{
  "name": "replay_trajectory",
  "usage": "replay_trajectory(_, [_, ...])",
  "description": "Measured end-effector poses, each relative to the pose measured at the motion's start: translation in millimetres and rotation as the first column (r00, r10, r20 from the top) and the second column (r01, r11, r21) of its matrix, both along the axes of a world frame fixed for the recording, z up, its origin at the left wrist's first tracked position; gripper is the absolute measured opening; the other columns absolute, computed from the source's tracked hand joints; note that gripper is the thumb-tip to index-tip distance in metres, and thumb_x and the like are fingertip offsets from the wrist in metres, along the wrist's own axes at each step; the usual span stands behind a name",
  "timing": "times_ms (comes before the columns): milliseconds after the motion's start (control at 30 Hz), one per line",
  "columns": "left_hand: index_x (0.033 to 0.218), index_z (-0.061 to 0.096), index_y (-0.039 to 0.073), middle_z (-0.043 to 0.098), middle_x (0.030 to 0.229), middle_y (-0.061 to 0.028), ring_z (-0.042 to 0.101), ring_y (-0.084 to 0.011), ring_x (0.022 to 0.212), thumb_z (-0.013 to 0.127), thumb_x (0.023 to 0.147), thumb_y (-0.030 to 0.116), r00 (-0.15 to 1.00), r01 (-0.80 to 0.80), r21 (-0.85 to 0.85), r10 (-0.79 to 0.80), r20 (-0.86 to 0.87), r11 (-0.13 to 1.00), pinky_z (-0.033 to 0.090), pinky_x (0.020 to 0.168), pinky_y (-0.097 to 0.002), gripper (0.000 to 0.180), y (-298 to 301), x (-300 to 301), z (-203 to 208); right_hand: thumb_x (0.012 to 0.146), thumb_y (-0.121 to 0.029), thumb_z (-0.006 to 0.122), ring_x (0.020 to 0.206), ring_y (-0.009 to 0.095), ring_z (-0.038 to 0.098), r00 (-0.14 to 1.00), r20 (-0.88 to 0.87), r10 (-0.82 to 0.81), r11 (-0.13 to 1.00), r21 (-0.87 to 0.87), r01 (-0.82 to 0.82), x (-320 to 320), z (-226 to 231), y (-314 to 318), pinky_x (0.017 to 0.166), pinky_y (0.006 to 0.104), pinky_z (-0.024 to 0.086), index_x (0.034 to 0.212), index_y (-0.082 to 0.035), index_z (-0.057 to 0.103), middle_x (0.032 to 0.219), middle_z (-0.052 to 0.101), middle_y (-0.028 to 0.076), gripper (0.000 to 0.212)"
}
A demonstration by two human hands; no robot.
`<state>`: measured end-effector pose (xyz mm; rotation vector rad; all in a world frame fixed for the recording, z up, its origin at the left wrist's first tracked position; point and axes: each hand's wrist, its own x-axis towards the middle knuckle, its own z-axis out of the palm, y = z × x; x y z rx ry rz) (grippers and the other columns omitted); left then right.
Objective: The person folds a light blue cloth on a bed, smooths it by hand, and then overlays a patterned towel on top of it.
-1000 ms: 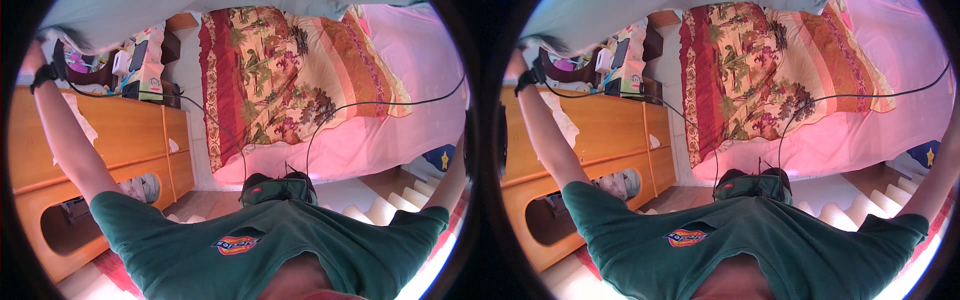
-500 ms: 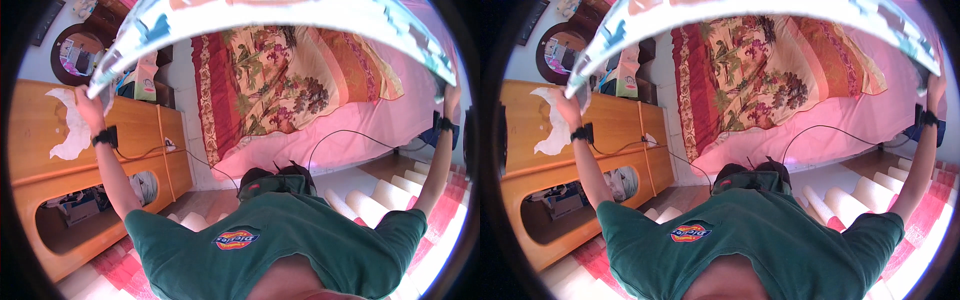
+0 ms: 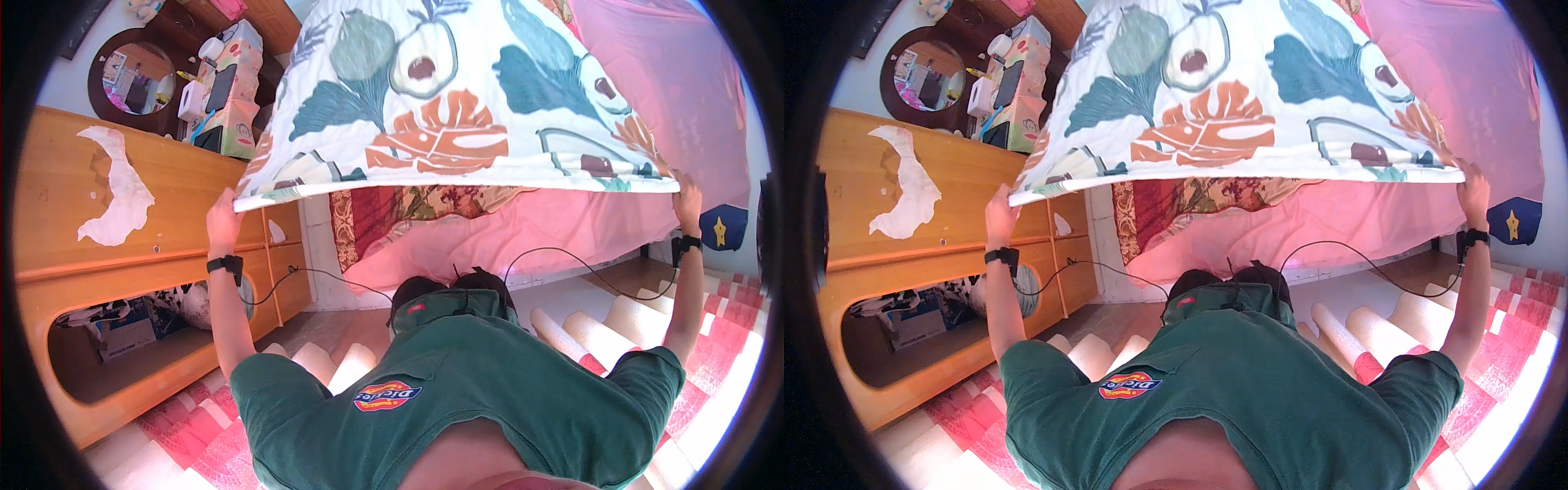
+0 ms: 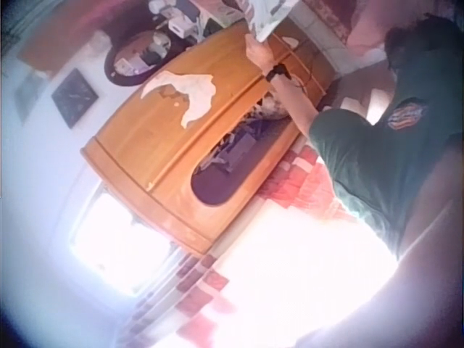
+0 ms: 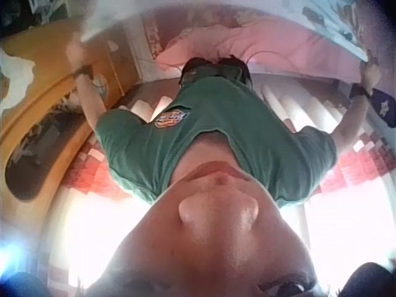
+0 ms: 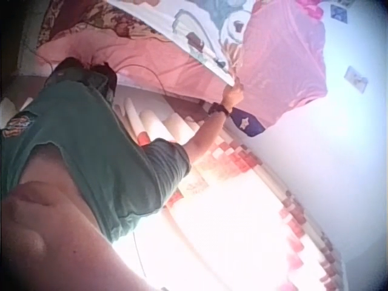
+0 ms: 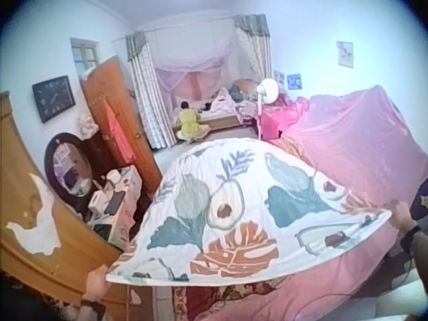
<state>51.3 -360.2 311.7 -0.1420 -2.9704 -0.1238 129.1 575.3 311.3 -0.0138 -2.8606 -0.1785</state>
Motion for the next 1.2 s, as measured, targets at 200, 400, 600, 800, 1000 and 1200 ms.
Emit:
replay_trajectory(200, [0.082,0.046,0.005,0.059,0.082,-0.0169,0.057,-0.0389,0.079,0.065,0.073,0.006,0.997,-0.006,0.003,0.006,0.08,1.0,0.046,0.063,-0.0452,0.021,2,8,1,0.073,-0.001,0.051,0.078,0.038,0.058,0.992,0.128,0.018,1.0,0.009,-0.02,-3,22,-24,0.067,0.0455,0.047,0.1,-0.007,0.063,0.083,0.06,0.018,0.03])
replay_trajectory(400, [0.083,0.048,0.004,0.06,0.084,-0.0159,0.058,-0.0383,0.08,0.067,0.07,0.006,0.98,-0.016,0.009,0.014,0.196,1.0,0.047,0.065,-0.0456,0.023,0,18,4,0.07,-0.001,0.054,0.089,0.037,0.057,0.926,0.378,0.003,1.0,0.027,-0.014,-10,38,-27,0.08,0.0456,0.047,0.091,-0.004,0.064,0.087,0.064,0.016,0.024])
replay_trajectory(600, [0.101,0.055,0.007,0.061,0.088,-0.0144,0.059,-0.0355,0.084,0.068,0.07,0.006,0.937,-0.032,0.072,0.005,0.348,0.997,0.049,0.069,-0.0435,0.033,-6,14,-1,0.068,-0.003,0.056,0.08,0.035,0.057,0.908,0.416,0.046,0.999,0.003,-0.052,-37,85,-50,0.071,0.0456,0.047,0.085,-0.005,0.064,0.076,0.061,0.016,0.02])
replay_trajectory(800, [0.109,0.053,0.007,0.062,0.091,-0.0182,0.059,-0.0376,0.088,0.062,0.073,0.004,0.83,-0.098,0.187,-0.024,0.558,0.977,0.048,0.074,-0.0459,0.037,15,19,-4,0.068,-0.009,0.06,0.082,0.033,0.059,0.833,0.552,-0.023,0.997,0.069,-0.019,-38,83,-60,0.072,0.0444,0.049,0.082,-0.006,0.067,0.081,0.063,0.016,0.016])
replay_trajectory(1000, [0.091,0.056,0.003,0.062,0.089,-0.0204,0.058,-0.0394,0.089,0.059,0.074,0.002,0.731,-0.157,0.146,0.016,0.683,0.977,0.047,0.074,-0.0465,0.017,-2,38,-42,0.069,-0.002,0.055,0.092,0.036,0.057,0.716,0.68,-0.158,0.987,0.09,0.132,-29,59,-54,0.084,0.0432,0.046,0.089,-0.005,0.067,0.09,0.063,0.018,0.024])
replay_trajectory(1200, [0.1,0.056,0.004,0.063,0.091,-0.0205,0.059,-0.0383,0.091,0.057,0.076,0.003,0.634,-0.348,0.002,0.234,0.738,0.938,0.047,0.077,-0.0453,0.024,1,62,-55,0.067,0.004,0.051,0.095,0.038,0.056,0.649,0.753,-0.106,0.989,0.012,0.148,8,16,-11,0.085,0.0432,0.047,0.09,-0.007,0.069,0.094,0.063,0.02,0.031])
